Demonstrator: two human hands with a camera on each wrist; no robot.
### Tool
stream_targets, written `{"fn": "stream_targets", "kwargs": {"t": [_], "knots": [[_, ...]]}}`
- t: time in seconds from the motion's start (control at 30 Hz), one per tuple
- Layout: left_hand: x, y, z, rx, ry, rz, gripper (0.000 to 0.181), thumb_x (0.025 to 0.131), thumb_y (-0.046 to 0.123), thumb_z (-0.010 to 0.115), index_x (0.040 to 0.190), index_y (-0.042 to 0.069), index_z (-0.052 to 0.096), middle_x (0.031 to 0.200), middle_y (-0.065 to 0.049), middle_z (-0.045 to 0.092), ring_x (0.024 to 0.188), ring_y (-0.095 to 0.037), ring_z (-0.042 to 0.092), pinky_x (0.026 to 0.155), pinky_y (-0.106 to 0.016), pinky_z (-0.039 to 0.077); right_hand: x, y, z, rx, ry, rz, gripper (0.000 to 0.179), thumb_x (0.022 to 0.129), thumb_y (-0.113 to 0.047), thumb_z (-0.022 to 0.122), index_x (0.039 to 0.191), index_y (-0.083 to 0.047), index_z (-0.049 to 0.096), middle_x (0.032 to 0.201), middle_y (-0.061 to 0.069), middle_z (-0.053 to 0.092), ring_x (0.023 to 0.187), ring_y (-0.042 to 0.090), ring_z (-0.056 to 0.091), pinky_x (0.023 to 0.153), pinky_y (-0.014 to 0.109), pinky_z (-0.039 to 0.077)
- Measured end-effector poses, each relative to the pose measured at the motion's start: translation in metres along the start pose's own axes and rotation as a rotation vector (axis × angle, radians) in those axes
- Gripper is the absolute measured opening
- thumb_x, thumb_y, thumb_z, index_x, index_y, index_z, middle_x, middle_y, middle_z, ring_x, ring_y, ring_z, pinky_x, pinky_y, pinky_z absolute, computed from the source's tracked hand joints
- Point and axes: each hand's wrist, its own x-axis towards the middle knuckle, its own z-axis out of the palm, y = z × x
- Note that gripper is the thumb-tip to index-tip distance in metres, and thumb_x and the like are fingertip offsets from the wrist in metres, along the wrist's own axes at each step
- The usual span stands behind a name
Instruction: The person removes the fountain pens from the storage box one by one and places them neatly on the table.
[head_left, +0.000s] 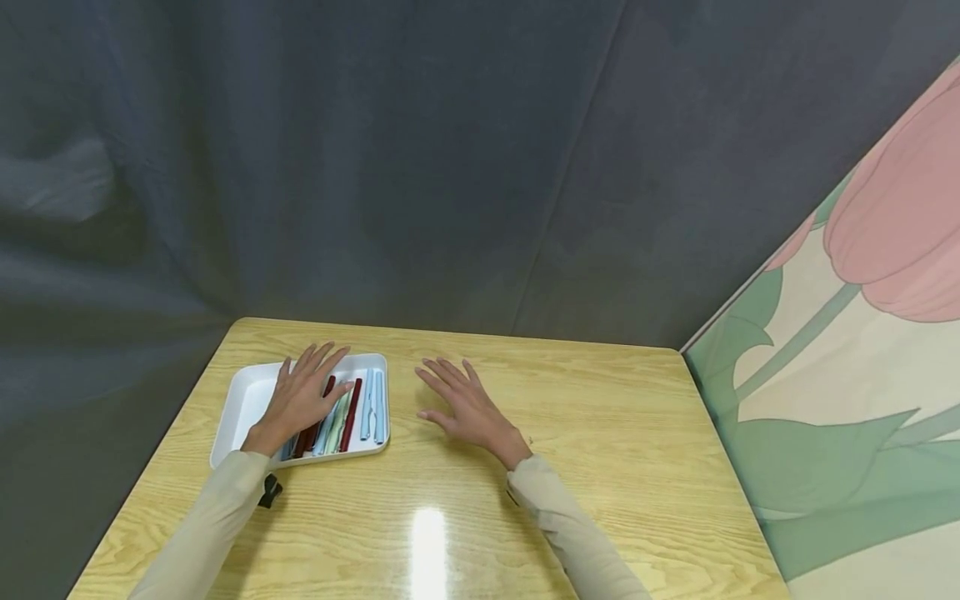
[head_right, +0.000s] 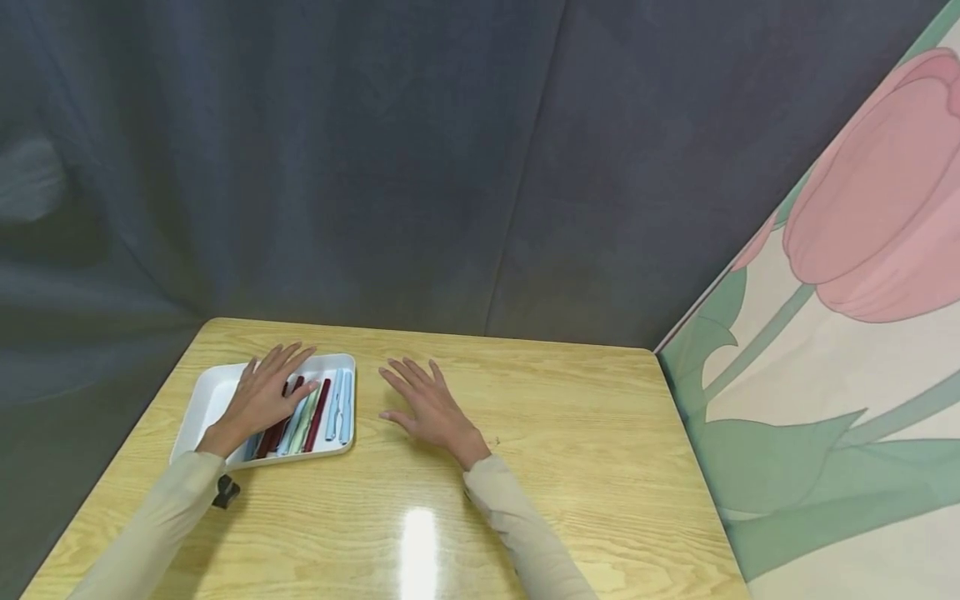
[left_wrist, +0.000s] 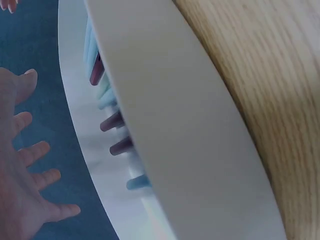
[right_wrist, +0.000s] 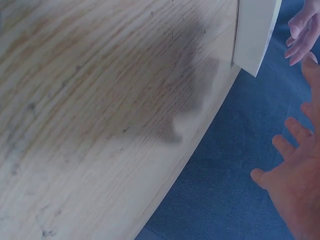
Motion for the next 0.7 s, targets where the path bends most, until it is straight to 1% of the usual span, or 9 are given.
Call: {"fn": "stream_targets", "kwargs": {"t": [0.13, 0.27, 0.37, 0.5, 0.63, 0.7], "knots": [[-0.003, -0.002, 0.0, 0.001, 0.007, -0.036, 0.068, 0.104, 0.04, 0.064, 0.162, 0.015, 0.04, 0.165, -0.026, 0.035, 0.152, -0.054, 0.024, 0.116, -0.081, 0.013, 0.0, -0.001, 0.0, 0.012, 0.0, 0.009, 0.072, 0.103, -0.045, 0.065, 0.165, -0.019, 0.036, 0.171, 0.005, 0.033, 0.158, 0.03, 0.029, 0.127, 0.064, 0.016], [-0.008, -0.006, -0.004, 0.018, -0.014, -0.06, 0.068, 0.105, 0.042, 0.063, 0.163, 0.016, 0.039, 0.165, -0.027, 0.032, 0.152, -0.055, 0.022, 0.113, -0.084, 0.013, 0.002, -0.007, 0.002, 0.031, -0.029, 0.007, 0.073, 0.104, -0.048, 0.063, 0.166, -0.019, 0.034, 0.173, 0.003, 0.028, 0.159, 0.03, 0.026, 0.128, 0.063, 0.014], [-0.011, -0.008, -0.007, 0.026, -0.019, -0.061, 0.067, 0.105, 0.04, 0.063, 0.162, 0.015, 0.039, 0.165, -0.028, 0.031, 0.152, -0.056, 0.021, 0.111, -0.087, 0.013, 0.003, -0.011, 0.004, 0.042, -0.047, 0.002, 0.074, 0.105, -0.049, 0.061, 0.166, -0.02, 0.033, 0.173, 0.003, 0.028, 0.159, 0.03, 0.024, 0.128, 0.062, 0.013], [-0.014, -0.01, -0.008, 0.011, -0.006, -0.071, 0.068, 0.104, 0.037, 0.064, 0.162, 0.014, 0.039, 0.165, -0.029, 0.029, 0.152, -0.057, 0.02, 0.11, -0.088, 0.011, 0.004, -0.013, 0.006, 0.032, -0.034, -0.005, 0.074, 0.104, -0.048, 0.062, 0.166, -0.021, 0.033, 0.172, 0.005, 0.03, 0.159, 0.031, 0.025, 0.128, 0.062, 0.014], [-0.016, -0.015, -0.009, 0.0, -0.022, -0.092, 0.068, 0.105, 0.036, 0.063, 0.164, 0.015, 0.035, 0.166, -0.031, 0.026, 0.151, -0.059, 0.018, 0.108, -0.089, 0.01, 0.007, -0.015, 0.007, 0.041, -0.021, -0.013, 0.074, 0.104, -0.047, 0.063, 0.166, -0.02, 0.033, 0.171, 0.007, 0.032, 0.158, 0.032, 0.027, 0.127, 0.063, 0.016], [-0.018, -0.017, -0.01, 0.0, -0.029, -0.098, 0.067, 0.106, 0.035, 0.063, 0.164, 0.016, 0.034, 0.165, -0.032, 0.025, 0.15, -0.06, 0.018, 0.107, -0.09, 0.009, 0.008, -0.017, 0.007, 0.061, -0.028, -0.013, 0.074, 0.104, -0.047, 0.062, 0.166, -0.02, 0.032, 0.172, 0.007, 0.031, 0.159, 0.03, 0.024, 0.128, 0.063, 0.015]]}}
